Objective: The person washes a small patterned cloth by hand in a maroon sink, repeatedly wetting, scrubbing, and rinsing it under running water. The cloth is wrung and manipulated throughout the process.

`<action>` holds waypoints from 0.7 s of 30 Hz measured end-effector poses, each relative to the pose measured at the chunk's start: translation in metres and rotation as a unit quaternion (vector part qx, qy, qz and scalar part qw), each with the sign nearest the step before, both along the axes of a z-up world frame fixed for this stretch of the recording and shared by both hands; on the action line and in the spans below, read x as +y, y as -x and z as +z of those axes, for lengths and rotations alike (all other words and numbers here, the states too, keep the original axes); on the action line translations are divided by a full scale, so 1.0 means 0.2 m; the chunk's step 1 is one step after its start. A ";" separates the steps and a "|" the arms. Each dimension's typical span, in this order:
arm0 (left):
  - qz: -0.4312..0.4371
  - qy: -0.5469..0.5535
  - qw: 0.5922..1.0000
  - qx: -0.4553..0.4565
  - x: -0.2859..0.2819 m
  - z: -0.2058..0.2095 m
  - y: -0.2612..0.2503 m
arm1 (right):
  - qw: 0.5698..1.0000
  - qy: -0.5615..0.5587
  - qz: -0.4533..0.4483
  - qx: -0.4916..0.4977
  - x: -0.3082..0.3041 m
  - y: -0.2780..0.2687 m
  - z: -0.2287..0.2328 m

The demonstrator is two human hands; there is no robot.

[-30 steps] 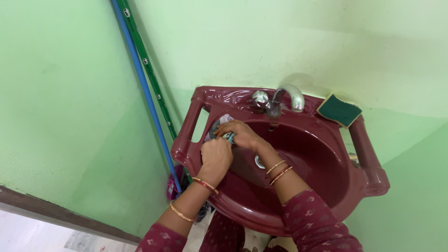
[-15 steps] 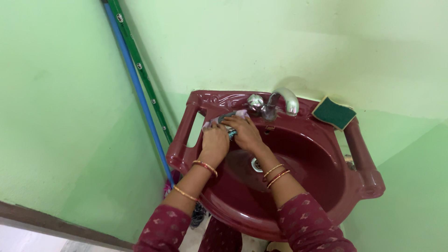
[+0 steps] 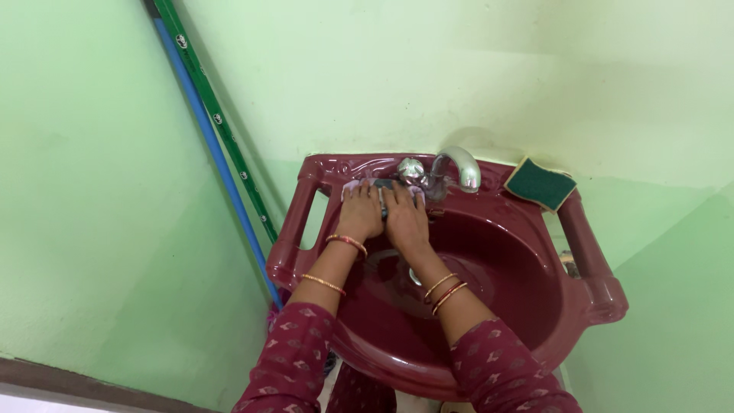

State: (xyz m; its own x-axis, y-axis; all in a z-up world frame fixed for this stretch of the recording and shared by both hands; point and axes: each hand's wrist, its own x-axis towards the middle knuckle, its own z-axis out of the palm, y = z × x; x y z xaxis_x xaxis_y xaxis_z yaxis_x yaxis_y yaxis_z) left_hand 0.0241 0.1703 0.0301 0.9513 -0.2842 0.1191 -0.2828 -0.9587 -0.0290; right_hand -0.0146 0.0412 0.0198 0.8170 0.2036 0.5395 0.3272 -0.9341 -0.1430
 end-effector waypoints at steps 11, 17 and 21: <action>0.058 -0.038 0.997 -0.037 -0.02 -0.06 0.00 | 0.996 0.024 0.029 0.082 -0.02 0.03 0.08; 0.079 -0.044 0.996 -0.021 0.01 -0.03 0.04 | 0.994 0.023 0.059 0.093 -0.01 0.01 0.05; 0.086 -0.047 0.995 -0.031 0.06 -0.04 0.00 | 0.993 0.025 0.069 0.088 0.03 0.01 0.05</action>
